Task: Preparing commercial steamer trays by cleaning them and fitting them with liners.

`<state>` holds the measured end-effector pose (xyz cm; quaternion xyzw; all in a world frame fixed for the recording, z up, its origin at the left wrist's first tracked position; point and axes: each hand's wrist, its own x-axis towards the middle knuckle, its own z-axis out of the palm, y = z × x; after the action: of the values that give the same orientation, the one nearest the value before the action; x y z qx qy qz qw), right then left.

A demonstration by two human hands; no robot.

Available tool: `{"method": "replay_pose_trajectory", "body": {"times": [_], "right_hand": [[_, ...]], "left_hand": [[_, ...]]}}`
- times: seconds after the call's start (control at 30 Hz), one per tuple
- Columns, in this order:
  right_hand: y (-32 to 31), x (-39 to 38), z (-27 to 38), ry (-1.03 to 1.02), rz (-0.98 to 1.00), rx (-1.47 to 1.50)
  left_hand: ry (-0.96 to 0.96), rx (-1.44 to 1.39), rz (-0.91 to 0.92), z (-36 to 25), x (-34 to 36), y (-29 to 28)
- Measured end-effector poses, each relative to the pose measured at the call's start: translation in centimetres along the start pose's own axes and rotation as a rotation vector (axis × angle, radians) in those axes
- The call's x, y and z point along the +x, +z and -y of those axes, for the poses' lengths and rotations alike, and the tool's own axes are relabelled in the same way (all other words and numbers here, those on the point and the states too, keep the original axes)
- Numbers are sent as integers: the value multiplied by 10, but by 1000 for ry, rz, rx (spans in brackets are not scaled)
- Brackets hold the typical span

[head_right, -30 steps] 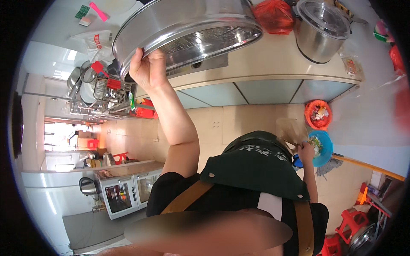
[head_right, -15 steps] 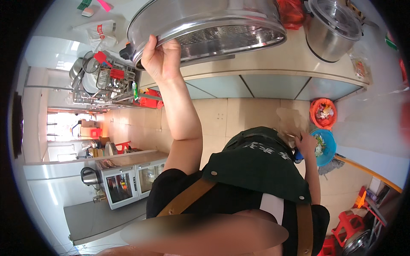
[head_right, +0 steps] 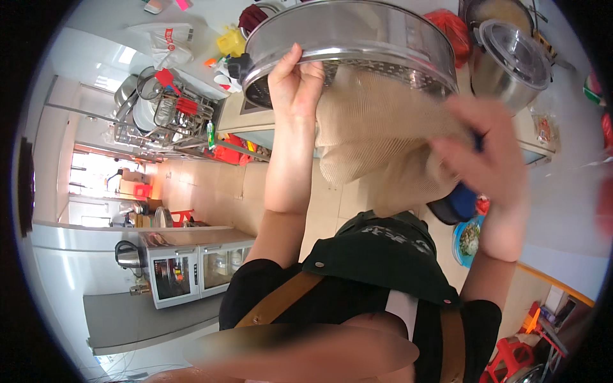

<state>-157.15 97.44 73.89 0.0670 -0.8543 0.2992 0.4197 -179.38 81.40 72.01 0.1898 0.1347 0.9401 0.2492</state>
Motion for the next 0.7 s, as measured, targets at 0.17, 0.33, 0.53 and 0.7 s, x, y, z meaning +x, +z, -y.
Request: {"method": "replay_pose_trajectory", "body": {"times": [0.17,0.33,0.53,0.7], "right_hand": [[-22,112,19,-35,-52,34],[13,201,11,357,109,-68],[90,203,-29,399,280,-630],[89,199,-32,303,200,-625]], "left_hand": [[-85,87,77,3,-4,20],[-150,250,152,6,-4,31],[-79,-101,144,-6,-4,19],[-9,39,109,-7,-2,18]]}}
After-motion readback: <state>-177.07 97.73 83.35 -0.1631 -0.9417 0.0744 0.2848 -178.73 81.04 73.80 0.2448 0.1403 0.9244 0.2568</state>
